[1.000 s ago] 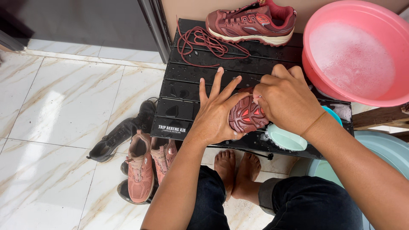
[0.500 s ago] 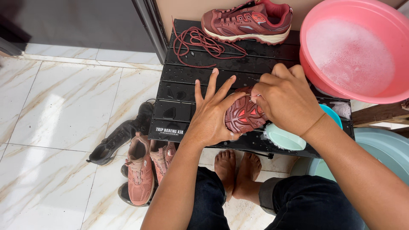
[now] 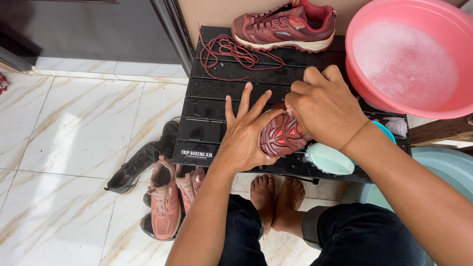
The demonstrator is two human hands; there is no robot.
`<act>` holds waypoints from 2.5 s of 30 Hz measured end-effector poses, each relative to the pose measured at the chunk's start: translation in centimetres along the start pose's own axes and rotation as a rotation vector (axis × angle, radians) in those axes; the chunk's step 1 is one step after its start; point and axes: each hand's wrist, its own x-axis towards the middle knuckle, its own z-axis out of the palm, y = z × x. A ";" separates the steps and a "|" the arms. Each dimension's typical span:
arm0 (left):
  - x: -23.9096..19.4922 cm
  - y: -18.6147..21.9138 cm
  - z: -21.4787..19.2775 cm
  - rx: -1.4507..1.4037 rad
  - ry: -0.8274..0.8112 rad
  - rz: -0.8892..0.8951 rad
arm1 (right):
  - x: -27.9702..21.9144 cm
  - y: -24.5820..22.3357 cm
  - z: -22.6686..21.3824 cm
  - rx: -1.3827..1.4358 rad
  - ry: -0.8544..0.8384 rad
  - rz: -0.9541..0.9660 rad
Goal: The person scrubs a red sneaker with a brush and soapy water, focusing on the sole and sides. They repeatedly dip the brush into a blue cup to apply more soap and continue scrubbing the shoe's surface.
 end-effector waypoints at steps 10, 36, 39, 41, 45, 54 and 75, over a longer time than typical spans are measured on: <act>0.1 -0.1 0.1 -0.018 -0.007 0.008 | -2.1 -0.1 -0.6 0.083 0.027 0.032; -0.5 -0.8 0.3 -0.016 -0.019 -0.013 | -5.5 -2.4 2.6 0.584 0.182 0.375; -0.3 -0.8 0.2 -0.017 -0.022 -0.011 | -4.8 -2.2 2.4 0.565 0.194 0.368; -0.3 -0.9 0.4 -0.012 -0.018 -0.006 | -4.9 -2.4 1.8 0.554 0.176 0.327; -0.1 -0.9 0.3 -0.024 -0.028 -0.017 | -4.8 -1.8 0.9 0.381 0.222 0.340; -0.2 -0.8 0.3 -0.024 -0.021 -0.016 | -6.1 -3.6 0.6 0.538 0.144 0.295; -0.1 -0.9 0.5 -0.001 0.009 0.003 | -6.0 -4.1 0.2 0.577 0.018 0.303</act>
